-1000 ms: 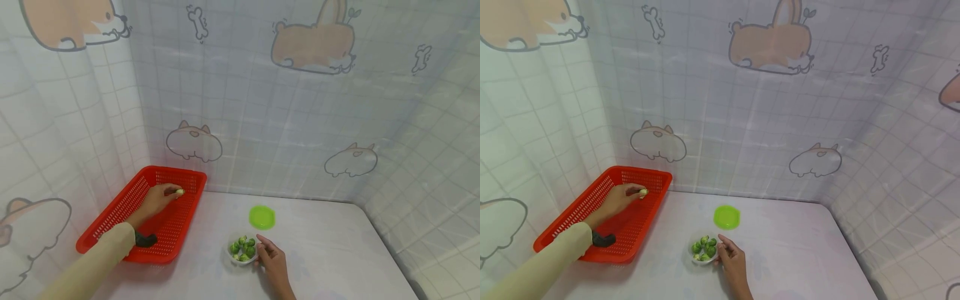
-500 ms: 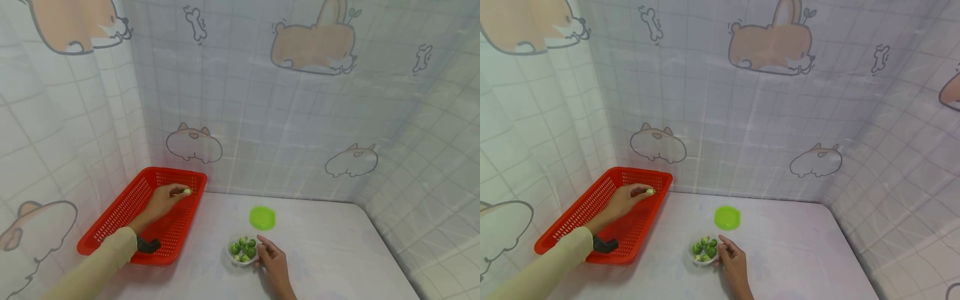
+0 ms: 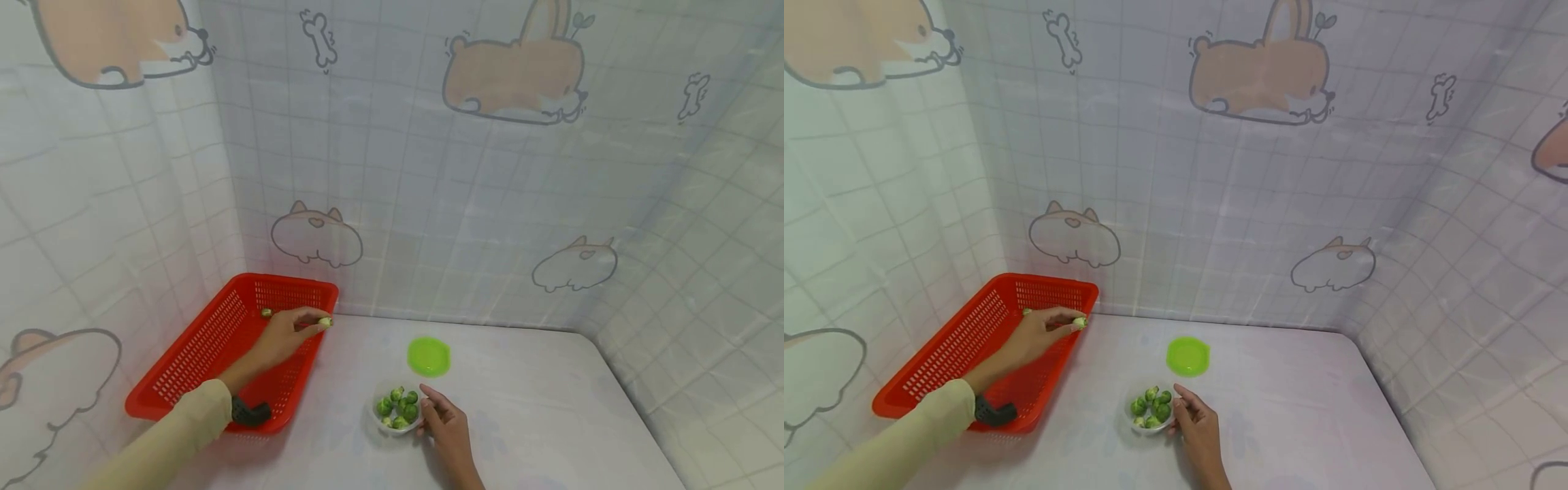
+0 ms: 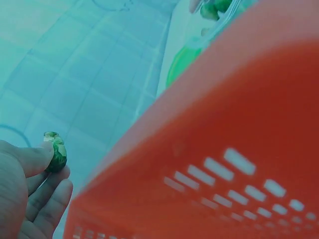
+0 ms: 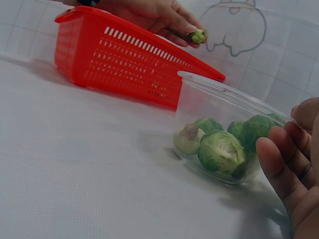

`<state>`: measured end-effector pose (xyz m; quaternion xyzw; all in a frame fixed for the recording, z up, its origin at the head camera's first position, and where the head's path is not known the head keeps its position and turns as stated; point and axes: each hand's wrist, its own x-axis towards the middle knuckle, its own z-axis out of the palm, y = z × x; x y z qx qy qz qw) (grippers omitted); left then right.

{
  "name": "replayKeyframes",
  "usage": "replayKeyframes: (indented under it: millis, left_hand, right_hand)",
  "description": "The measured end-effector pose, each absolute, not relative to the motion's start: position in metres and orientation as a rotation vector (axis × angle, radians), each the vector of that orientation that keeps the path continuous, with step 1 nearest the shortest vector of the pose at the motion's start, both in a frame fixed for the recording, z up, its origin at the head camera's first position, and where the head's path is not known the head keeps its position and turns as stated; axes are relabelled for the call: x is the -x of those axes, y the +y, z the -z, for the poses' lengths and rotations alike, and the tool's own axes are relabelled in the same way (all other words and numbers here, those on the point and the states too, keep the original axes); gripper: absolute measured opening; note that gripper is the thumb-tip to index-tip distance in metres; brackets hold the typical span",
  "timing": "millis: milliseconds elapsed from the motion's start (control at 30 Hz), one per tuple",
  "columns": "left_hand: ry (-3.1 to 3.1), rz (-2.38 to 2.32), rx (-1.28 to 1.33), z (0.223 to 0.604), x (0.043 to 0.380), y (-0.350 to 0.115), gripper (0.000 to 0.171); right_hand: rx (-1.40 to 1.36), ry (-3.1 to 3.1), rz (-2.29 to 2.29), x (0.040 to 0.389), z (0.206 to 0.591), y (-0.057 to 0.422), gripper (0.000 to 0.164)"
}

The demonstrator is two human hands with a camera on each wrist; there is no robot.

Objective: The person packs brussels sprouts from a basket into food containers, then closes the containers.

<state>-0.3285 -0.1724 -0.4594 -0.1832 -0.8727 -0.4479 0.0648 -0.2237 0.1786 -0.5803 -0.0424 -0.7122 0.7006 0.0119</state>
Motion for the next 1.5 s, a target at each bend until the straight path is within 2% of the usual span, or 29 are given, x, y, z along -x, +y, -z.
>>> replayKeyframes:
  millis: [800, 1200, 1500]
  left_hand:
    - [-2.596, 1.515, 0.72, 0.472, 0.302, -0.146, 0.024]
    - [-2.619, 1.536, 0.747, 0.475, 0.291, -0.141, 0.025]
    - [-2.606, 1.538, 0.818, 0.478, 0.285, -0.135, 0.024]
  right_hand:
    - [0.115, -2.232, -2.153, 0.216, 0.584, 0.178, 0.037]
    - [0.101, -2.223, -2.163, 0.212, 0.59, 0.179, 0.042]
    - [0.102, -2.23, -2.16, 0.211, 0.586, 0.179, 0.038]
